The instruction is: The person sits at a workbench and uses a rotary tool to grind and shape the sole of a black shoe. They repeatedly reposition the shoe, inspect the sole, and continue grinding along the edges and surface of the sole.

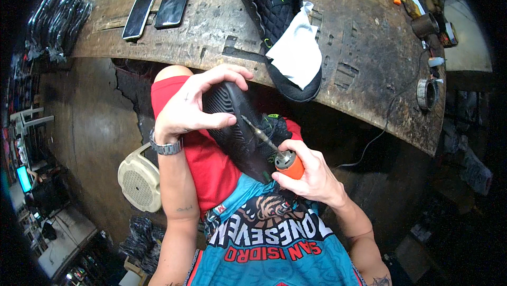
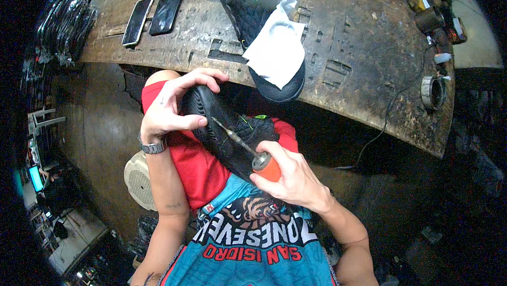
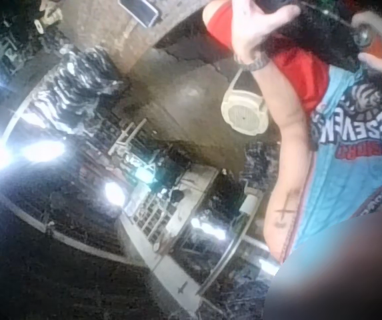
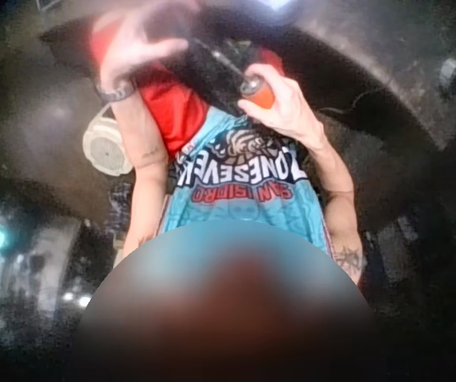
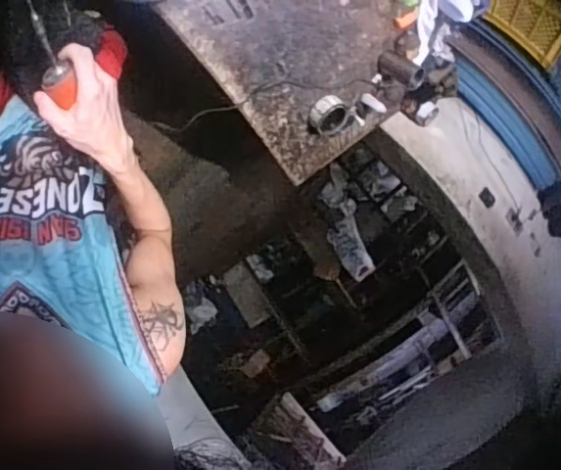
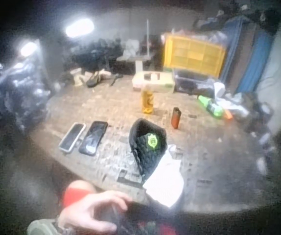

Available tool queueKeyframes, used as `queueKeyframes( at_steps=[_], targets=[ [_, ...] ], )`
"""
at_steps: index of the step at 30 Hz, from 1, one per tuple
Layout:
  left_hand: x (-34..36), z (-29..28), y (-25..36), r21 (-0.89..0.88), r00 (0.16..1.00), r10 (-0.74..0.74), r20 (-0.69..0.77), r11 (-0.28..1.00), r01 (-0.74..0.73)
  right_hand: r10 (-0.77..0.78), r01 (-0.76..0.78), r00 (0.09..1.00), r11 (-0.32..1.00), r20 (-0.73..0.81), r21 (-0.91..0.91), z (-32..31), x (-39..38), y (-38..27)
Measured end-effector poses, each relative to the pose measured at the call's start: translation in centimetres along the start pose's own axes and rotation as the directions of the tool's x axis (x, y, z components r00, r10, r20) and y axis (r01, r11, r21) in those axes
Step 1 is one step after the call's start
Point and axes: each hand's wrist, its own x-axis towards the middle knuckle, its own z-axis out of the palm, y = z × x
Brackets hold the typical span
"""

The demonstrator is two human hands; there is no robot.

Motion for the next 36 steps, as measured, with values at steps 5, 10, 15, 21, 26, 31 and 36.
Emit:
queueKeyframes(
  at_steps=[5,10,15,21,26,31,36],
  targets=[
    [0.02,-0.01,0.01,0.006,1.0,0.009,0.001,1.0,-0.009,-0.023,0.023,1.0,1.0,0.0,-0.007,0.07,-0.04,0.22],
    [0.12,-0.06,-0.03,0.034,0.999,0.053,0.003,0.998,-0.053,-0.046,0.046,0.999,0.999,-0.016,-0.027,0.22,-0.04,0.35],
    [0.11,-0.08,-0.07,0.02,0.999,0.052,0.006,0.998,-0.052,-0.023,0.023,1.0,1.0,-0.005,-0.013,0.29,-0.16,0.43],
    [0.14,-0.14,-0.1,0.028,0.999,0.052,0.015,0.998,-0.053,-0.06,0.058,0.998,0.997,-0.026,-0.049,0.36,-0.14,0.47],
    [0.14,-0.09,-0.08,0.023,0.998,0.057,0.01,0.998,-0.058,-0.084,0.082,0.996,0.995,-0.032,-0.059,0.48,-0.15,0.55],
    [0.23,-0.1,-0.08,0.029,0.999,0.051,0.015,0.998,-0.051,-0.079,0.08,0.997,0.995,0.013,-0.053,0.93,-0.19,0.44],
    [0.15,-0.07,-0.1,0.017,0.998,0.056,0.011,0.998,-0.056,-0.09,0.085,0.994,0.993,-0.06,-0.078,0.75,0.07,0.49]
  ],
)
